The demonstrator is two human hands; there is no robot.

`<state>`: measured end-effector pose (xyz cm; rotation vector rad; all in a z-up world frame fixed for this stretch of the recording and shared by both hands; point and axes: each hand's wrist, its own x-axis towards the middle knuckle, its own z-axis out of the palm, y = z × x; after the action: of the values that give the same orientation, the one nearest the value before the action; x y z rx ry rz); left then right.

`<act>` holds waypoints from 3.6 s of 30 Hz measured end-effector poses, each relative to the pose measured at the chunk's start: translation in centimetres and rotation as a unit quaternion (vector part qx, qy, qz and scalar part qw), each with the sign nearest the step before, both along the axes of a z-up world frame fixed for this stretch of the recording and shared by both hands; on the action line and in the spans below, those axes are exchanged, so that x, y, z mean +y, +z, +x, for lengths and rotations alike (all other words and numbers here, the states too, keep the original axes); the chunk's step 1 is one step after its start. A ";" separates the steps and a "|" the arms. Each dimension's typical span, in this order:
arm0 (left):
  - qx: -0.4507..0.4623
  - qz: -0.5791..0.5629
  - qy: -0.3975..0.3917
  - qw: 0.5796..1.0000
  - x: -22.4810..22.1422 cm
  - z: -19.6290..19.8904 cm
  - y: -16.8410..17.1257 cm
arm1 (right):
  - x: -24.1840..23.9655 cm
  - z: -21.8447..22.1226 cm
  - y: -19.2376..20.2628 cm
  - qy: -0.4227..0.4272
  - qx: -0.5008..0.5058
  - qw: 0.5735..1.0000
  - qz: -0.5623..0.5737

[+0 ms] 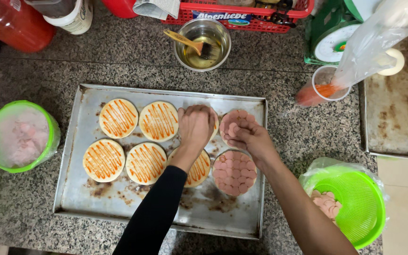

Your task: The person places circular slices of ham onto small rounds of dough and then fries donut-shaped dough rings in a pan of oil using skewers.

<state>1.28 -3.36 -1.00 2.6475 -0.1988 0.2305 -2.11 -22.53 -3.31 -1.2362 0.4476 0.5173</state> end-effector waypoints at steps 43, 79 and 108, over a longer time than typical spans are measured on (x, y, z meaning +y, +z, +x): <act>-0.052 0.006 -0.011 0.999 0.2 -2.0 -2.0 | -0.1 -0.6 0.1 -0.022 -0.040 0.998 -0.033; 0.013 -0.153 -0.033 0.988 2.8 -4.1 -0.4 | 0.9 -0.7 0.3 -0.008 -0.006 0.999 -0.038; 0.068 -0.108 0.029 0.991 1.4 -6.4 4.9 | -4.1 -3.6 3.7 -0.058 -0.102 0.992 -0.038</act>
<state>-5.15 -1.92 3.92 2.4439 -0.0474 0.0834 -5.67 -26.63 0.40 -1.3124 0.3655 0.2738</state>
